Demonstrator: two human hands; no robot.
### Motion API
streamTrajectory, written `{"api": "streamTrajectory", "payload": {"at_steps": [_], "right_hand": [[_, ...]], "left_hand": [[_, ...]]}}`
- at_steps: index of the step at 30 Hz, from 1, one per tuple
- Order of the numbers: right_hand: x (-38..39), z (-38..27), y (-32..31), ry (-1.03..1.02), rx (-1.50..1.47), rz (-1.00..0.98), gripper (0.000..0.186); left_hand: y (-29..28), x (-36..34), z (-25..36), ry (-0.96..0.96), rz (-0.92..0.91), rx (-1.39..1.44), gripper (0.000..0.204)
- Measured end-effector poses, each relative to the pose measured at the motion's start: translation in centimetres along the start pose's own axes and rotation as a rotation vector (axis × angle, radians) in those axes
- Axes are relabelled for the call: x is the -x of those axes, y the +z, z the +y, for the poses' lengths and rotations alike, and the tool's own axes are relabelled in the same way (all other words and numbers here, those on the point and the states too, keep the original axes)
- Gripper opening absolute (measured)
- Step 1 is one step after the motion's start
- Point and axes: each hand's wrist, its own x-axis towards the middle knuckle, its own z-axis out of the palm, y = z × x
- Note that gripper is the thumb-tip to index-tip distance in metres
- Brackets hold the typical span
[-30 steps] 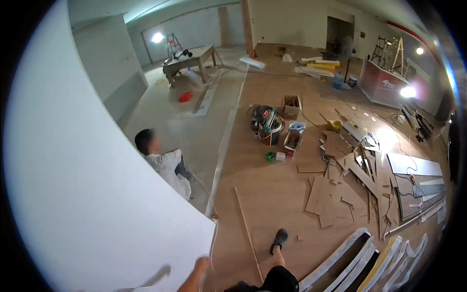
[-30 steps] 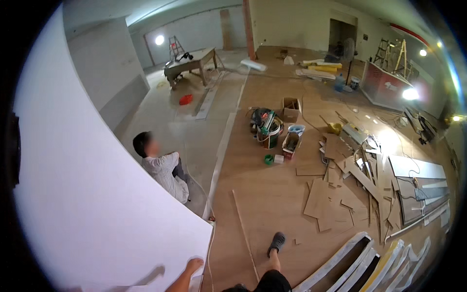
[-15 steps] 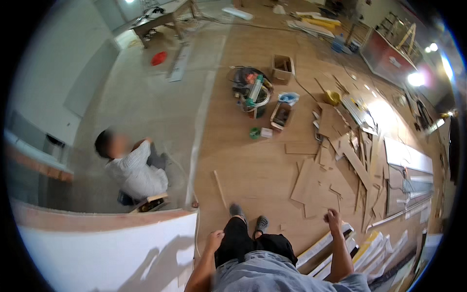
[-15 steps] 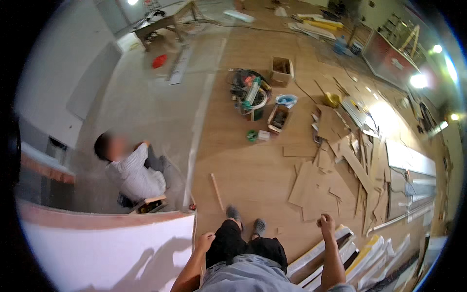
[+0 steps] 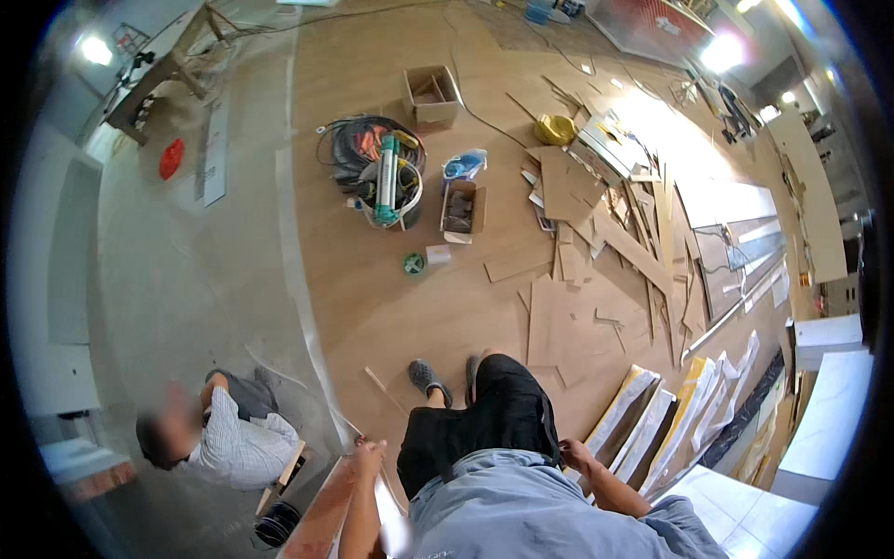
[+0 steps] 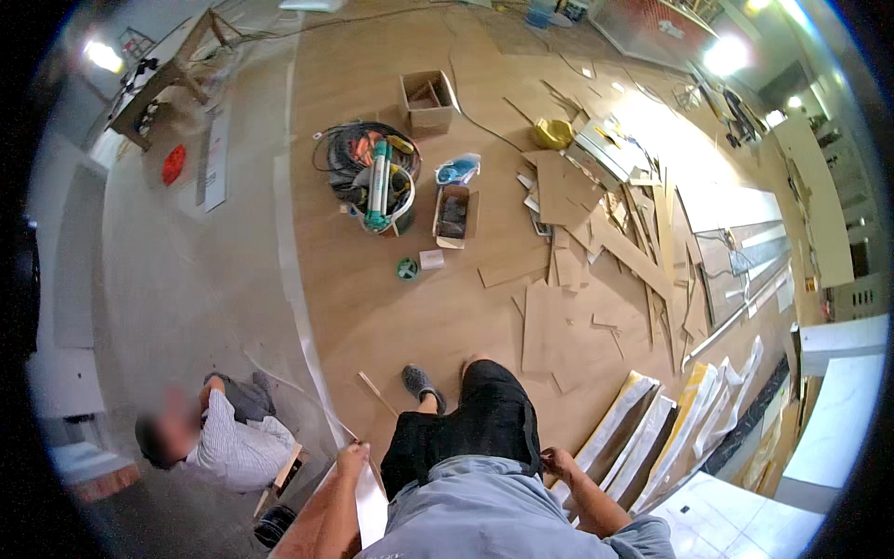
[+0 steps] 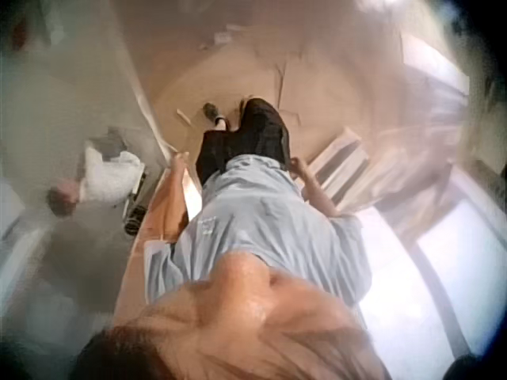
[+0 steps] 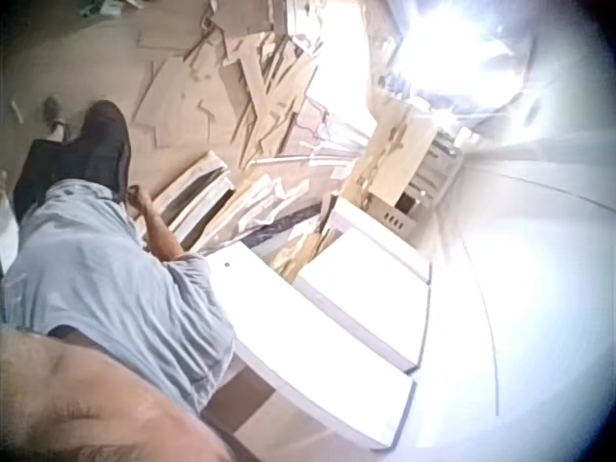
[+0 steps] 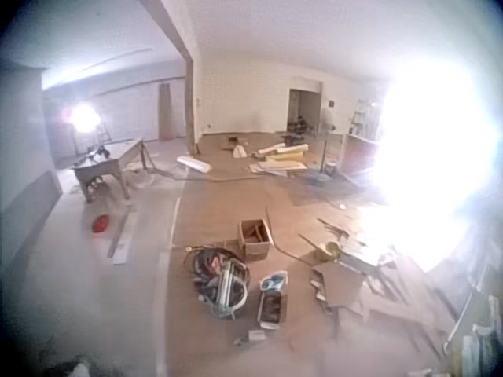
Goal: The person uses a nail gun and a hammer to fix a strip of baseboard to a wall, then moves across the room to a cardboard box and handles paper strips.
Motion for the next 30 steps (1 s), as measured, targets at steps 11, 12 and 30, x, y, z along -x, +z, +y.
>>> {"api": "streamTrajectory", "payload": {"at_steps": [11,12,30], "right_hand": [[-18.5,-19.9,-7.7,-0.059,0.062,-0.084,0.032],[-21.7,-21.1,-8.6,-0.090,0.075,-0.060,0.031],[-43.5,-38.2,-14.9,-0.062,0.367,-0.074,0.033]], "left_hand": [[3.2,-9.0,10.7,-0.082,-0.154,0.008,0.026],[4.3,-9.0,10.8,-0.127,-0.207,-0.031,0.029],[25.3,-22.7,28.0,-0.448,-0.654,-0.580,0.117]]}}
